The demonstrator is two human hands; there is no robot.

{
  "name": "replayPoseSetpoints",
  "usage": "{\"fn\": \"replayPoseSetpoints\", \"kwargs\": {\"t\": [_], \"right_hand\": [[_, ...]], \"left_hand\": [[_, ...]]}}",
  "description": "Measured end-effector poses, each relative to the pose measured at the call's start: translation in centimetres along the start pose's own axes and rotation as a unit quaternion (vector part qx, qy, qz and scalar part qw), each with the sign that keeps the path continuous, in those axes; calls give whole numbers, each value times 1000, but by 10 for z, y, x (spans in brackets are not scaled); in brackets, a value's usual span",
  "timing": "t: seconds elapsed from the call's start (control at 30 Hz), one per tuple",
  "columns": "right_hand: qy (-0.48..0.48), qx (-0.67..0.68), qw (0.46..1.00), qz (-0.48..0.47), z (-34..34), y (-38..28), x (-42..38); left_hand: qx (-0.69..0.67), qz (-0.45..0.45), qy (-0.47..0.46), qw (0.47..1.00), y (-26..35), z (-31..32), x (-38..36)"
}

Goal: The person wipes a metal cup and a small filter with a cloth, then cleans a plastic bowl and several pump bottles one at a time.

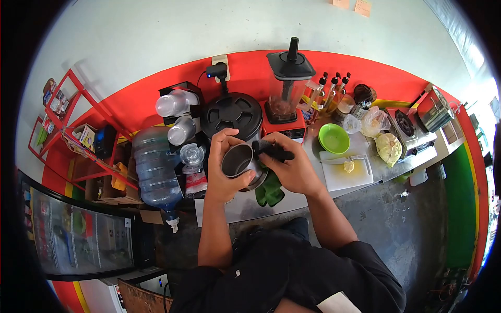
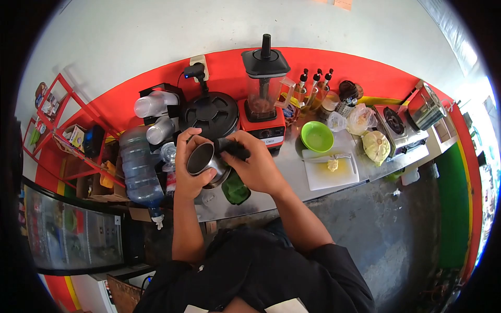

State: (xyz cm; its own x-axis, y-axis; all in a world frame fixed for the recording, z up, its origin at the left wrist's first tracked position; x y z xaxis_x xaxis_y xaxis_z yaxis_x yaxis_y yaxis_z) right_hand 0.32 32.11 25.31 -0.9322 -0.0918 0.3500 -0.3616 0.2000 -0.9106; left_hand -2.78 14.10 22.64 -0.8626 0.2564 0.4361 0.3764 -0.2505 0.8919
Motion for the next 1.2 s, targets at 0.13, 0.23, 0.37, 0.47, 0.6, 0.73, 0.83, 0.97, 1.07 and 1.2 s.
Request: {"fn": "replayPoseSetpoints", "kwargs": {"t": [0.13,0.23,0.37,0.47,0.6,0.73,0.83,0.97,1.07,1.2], "right_hand": [[-3,-133,991,-21,-7,-1,7],[8,-170,985,-14,-2,0,9],[142,-260,952,-81,10,8,4],[47,-220,971,-81,5,16,14],[-2,-79,996,-30,1,24,10],[9,123,990,64,11,22,-7],[59,4,996,-61,29,13,-23],[128,-33,988,-76,24,8,-23],[167,5,985,-37,13,0,-12],[247,-52,963,-98,-10,11,15]], "left_hand": [[27,32,-19,999,6,6,-3],[114,64,-21,991,8,9,-1],[188,105,-13,977,15,8,2],[183,103,-5,978,17,11,4],[155,105,5,982,12,9,8],[130,108,86,982,8,7,15],[72,82,110,988,-3,13,15],[-8,92,79,993,-3,25,6],[15,123,76,989,-5,24,-2],[48,149,86,984,-5,34,-7]]}}
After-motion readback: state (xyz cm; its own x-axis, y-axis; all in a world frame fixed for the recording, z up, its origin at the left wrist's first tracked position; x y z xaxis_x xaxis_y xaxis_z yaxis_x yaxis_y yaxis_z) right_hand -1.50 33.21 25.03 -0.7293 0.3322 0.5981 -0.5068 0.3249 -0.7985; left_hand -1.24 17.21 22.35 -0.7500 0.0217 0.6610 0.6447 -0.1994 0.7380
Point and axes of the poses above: each hand's wrist, its own x-axis towards the middle knuckle, its own z-axis out of the palm, y = z × x, the point moved 3 cm from there along x, towards the middle knuckle, and after that the axes turned 3 degrees about -x, right-handed, at the moved point
